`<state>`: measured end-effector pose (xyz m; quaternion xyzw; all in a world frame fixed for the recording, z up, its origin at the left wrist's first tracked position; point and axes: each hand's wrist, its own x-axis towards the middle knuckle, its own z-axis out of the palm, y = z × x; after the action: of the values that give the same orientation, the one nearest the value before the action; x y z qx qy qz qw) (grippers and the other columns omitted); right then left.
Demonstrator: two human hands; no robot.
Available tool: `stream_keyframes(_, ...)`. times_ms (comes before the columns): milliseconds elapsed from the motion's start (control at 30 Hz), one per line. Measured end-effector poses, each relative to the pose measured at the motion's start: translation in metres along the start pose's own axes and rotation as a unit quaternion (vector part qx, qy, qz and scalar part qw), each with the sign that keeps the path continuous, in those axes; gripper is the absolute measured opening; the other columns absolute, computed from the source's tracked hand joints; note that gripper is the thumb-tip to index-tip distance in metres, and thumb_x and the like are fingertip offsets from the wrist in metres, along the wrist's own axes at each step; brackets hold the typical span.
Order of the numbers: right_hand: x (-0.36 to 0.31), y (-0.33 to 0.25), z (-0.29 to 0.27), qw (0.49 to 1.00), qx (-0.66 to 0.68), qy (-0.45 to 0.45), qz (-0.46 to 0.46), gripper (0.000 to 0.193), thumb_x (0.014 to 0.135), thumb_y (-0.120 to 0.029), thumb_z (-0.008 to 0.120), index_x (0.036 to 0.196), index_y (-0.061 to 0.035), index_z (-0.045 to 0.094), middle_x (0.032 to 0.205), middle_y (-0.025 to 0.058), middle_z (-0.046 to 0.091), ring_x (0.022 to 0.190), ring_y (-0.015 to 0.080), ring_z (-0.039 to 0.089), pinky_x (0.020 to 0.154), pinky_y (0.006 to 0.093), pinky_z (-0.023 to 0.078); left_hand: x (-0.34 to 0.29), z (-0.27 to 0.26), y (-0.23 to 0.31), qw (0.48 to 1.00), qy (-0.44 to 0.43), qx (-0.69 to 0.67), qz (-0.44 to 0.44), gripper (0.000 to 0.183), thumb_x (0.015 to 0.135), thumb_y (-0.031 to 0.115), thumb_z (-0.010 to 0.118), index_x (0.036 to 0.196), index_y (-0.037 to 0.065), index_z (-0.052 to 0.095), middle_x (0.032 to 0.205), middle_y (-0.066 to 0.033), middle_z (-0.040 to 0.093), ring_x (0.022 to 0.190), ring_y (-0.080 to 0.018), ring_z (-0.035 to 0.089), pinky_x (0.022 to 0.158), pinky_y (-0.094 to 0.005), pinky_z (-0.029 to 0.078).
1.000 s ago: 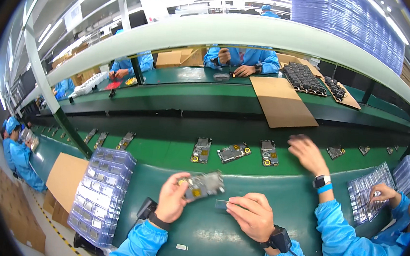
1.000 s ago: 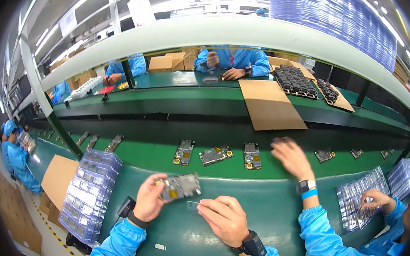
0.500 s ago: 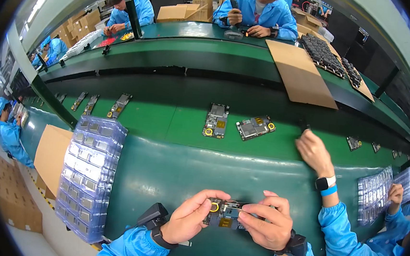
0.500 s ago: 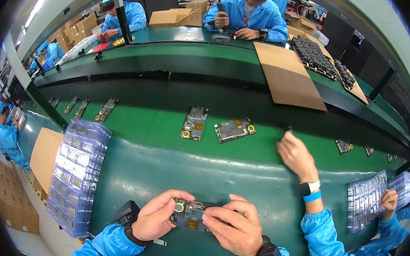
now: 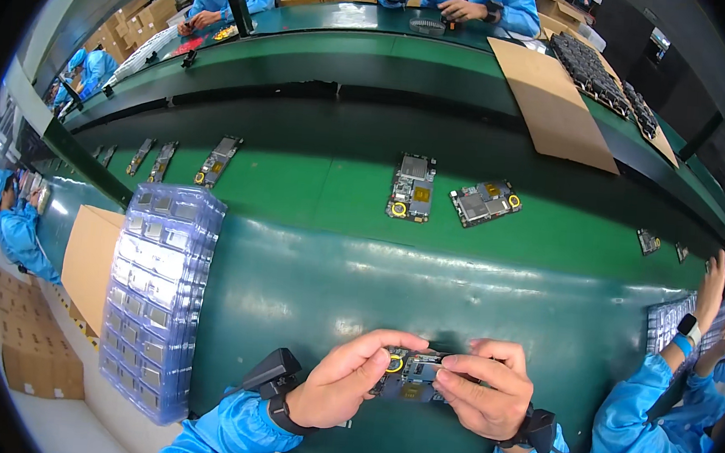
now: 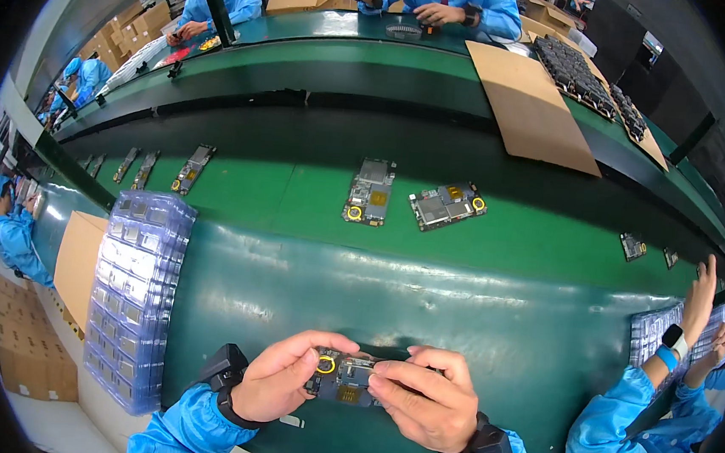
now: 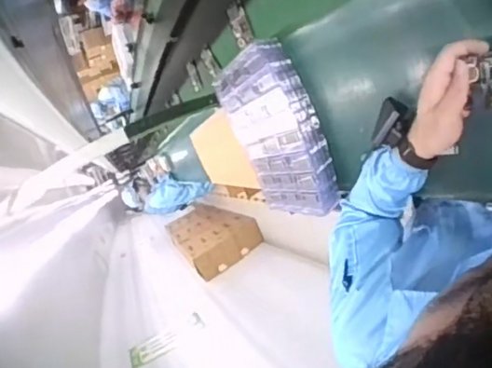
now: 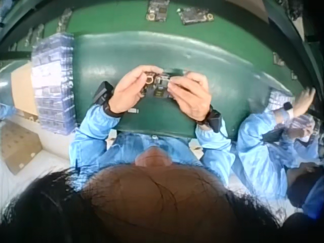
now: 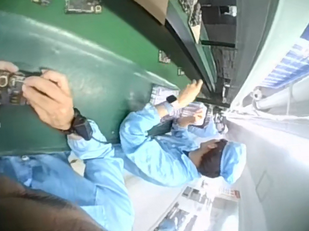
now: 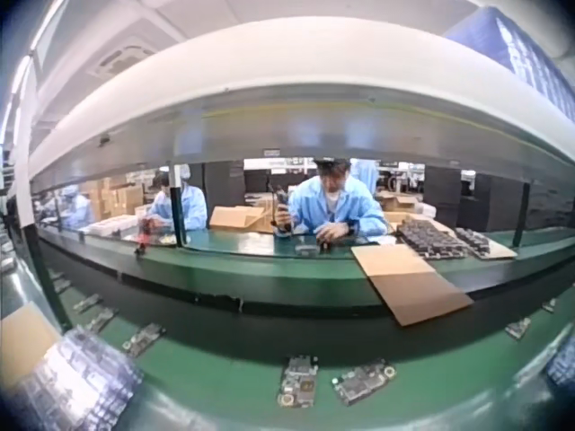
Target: Assemble and inspect electronic circuit board components on a factory conveyor belt.
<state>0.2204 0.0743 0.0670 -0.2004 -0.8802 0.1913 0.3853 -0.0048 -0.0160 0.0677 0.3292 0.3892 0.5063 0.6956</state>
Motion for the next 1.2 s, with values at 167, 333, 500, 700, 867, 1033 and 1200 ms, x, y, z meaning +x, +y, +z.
stream_keyframes(167, 0.002, -0.003, 0.008, 1.000, 0.005, 0.004, 0.004, 0.035, 0.068, -0.006, 0.090, 0.100, -0.0159, 0.081, 0.110, -0.0022, 0.073, 0.097, 0.0201, 0.058, 0.089, 0.0376, 0.057, 0.000, -0.005, -0.008, 0.998, 0.009, 0.046, 0.049, 0.040, 0.111, 0.024, 0.037, 0.143, 0.005, 0.051, 0.125, -0.0001, 0.063, 0.081, -0.0006, 0.050, 0.068, -0.0175, 0.042)
stream_keyframes(333, 0.002, -0.004, 0.012, 1.000, 0.000, 0.004, 0.007, 0.035, 0.068, -0.006, 0.090, 0.100, -0.0168, 0.081, 0.111, -0.0024, 0.073, 0.098, 0.0200, 0.057, 0.090, 0.0391, 0.056, -0.001, -0.009, -0.012, 0.997, 0.006, 0.041, 0.059, 0.039, 0.111, 0.022, 0.037, 0.143, 0.005, 0.052, 0.125, -0.0001, 0.063, 0.080, -0.0006, 0.049, 0.068, -0.0181, 0.042)
stream_keyframes(500, 0.001, -0.005, 0.014, 1.000, -0.010, 0.007, 0.004, 0.033, 0.067, -0.010, 0.091, 0.097, -0.0188, 0.081, 0.108, -0.0009, 0.073, 0.097, 0.0227, 0.058, 0.090, 0.0411, 0.054, -0.004, -0.011, -0.011, 0.996, 0.002, 0.062, 0.065, 0.038, 0.111, 0.021, 0.037, 0.143, 0.004, 0.051, 0.124, 0.0000, 0.064, 0.079, -0.0007, 0.048, 0.067, -0.0183, 0.041)
stream_keyframes(700, 0.001, -0.005, 0.015, 1.000, -0.002, 0.002, 0.000, 0.036, 0.068, -0.006, 0.089, 0.101, -0.0166, 0.081, 0.112, -0.0027, 0.073, 0.097, 0.0199, 0.057, 0.090, 0.0396, 0.056, -0.004, -0.012, -0.015, 0.997, 0.007, 0.030, 0.064, 0.039, 0.112, 0.021, 0.037, 0.143, 0.004, 0.051, 0.123, 0.0000, 0.064, 0.076, -0.0004, 0.047, 0.066, -0.0180, 0.040)
stream_keyframes(867, 0.002, -0.004, 0.016, 1.000, -0.007, 0.001, 0.000, 0.033, 0.068, -0.010, 0.090, 0.098, -0.0189, 0.081, 0.107, -0.0011, 0.073, 0.096, 0.0222, 0.057, 0.091, 0.0423, 0.055, -0.004, -0.010, -0.011, 0.998, 0.005, 0.019, 0.065, 0.039, 0.112, 0.022, 0.037, 0.144, 0.003, 0.050, 0.123, -0.0002, 0.063, 0.079, 0.0004, 0.049, 0.067, -0.0172, 0.041)
stream_keyframes(1033, 0.002, -0.003, 0.016, 1.000, -0.004, 0.001, -0.001, 0.034, 0.068, -0.010, 0.090, 0.099, -0.0190, 0.081, 0.108, -0.0008, 0.073, 0.096, 0.0221, 0.056, 0.092, 0.0434, 0.055, -0.003, -0.010, -0.011, 0.998, 0.001, 0.013, 0.056, 0.040, 0.112, 0.022, 0.036, 0.144, 0.002, 0.050, 0.124, -0.0009, 0.062, 0.082, -0.0001, 0.050, 0.070, -0.0178, 0.042)
stream_keyframes(1200, 0.005, -0.006, 0.015, 1.000, 0.012, 0.003, -0.008, 0.035, 0.068, -0.004, 0.088, 0.101, -0.0129, 0.081, 0.111, 0.0006, 0.073, 0.098, 0.0200, 0.059, 0.093, 0.0427, 0.056, -0.005, -0.002, -0.006, 0.994, 0.030, 0.063, 0.086, 0.035, 0.107, 0.005, 0.048, 0.142, 0.001, 0.050, 0.114, -0.0008, 0.063, 0.083, 0.0004, 0.050, 0.071, -0.0190, 0.043)
